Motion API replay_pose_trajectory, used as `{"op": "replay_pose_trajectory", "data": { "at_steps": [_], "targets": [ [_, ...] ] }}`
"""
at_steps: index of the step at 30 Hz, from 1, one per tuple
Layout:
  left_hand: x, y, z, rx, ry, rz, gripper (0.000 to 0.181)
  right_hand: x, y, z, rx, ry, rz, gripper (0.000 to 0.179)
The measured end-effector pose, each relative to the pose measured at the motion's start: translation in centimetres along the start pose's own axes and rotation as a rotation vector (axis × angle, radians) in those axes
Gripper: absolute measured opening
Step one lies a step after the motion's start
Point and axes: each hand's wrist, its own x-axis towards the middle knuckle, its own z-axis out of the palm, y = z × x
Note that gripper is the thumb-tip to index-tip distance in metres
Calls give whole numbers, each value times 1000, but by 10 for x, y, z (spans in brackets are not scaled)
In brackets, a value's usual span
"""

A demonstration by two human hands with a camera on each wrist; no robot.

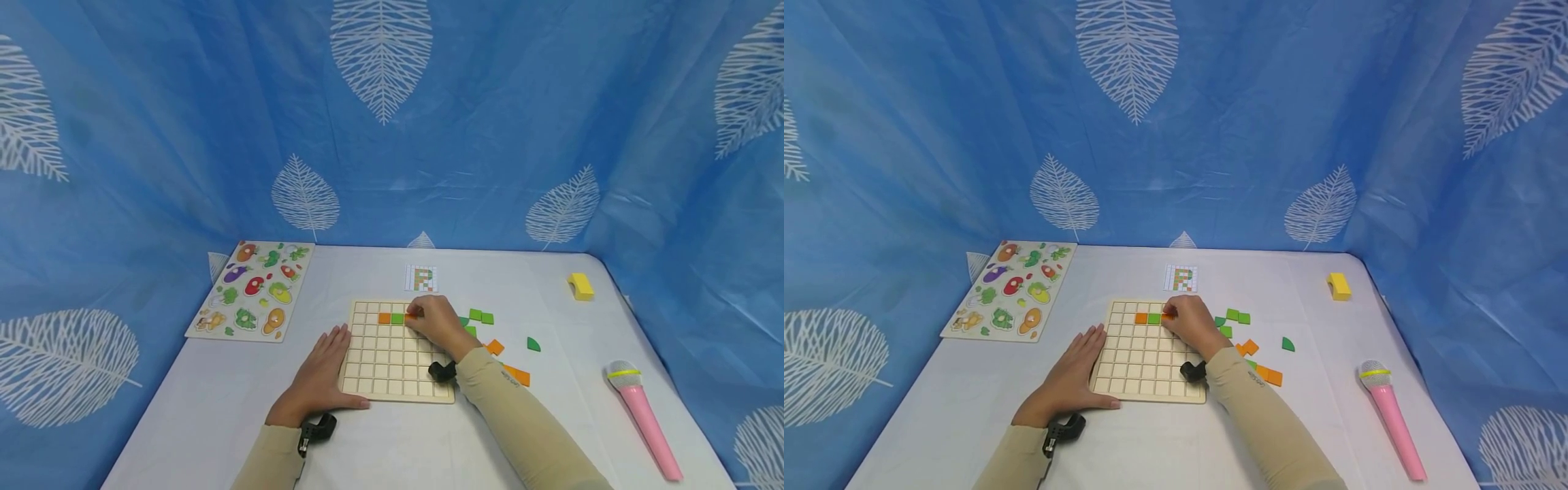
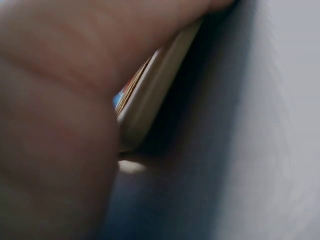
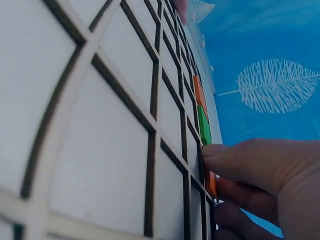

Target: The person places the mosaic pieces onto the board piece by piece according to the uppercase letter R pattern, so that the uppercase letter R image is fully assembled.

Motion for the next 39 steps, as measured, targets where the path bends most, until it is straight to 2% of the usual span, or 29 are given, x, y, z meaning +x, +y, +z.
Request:
{"op": "replay_pose_trajectory", "data": {
  "at_steps": [6,15,25,39],
  "targets": [
    [0,0,1,-3,11,3,149,-3,2,-2,18,-2,9,13],
    [1,1,0,0,-13,-2,150,-6,1,-6,53,-7,49,19],
    [0,2,-1,8,-11,3,150,-11,3,-12,89,-28,64,27],
    [-1,3,0,17,-13,-1,149,-17,8,-17,66,-20,27,26]
  ]
}}
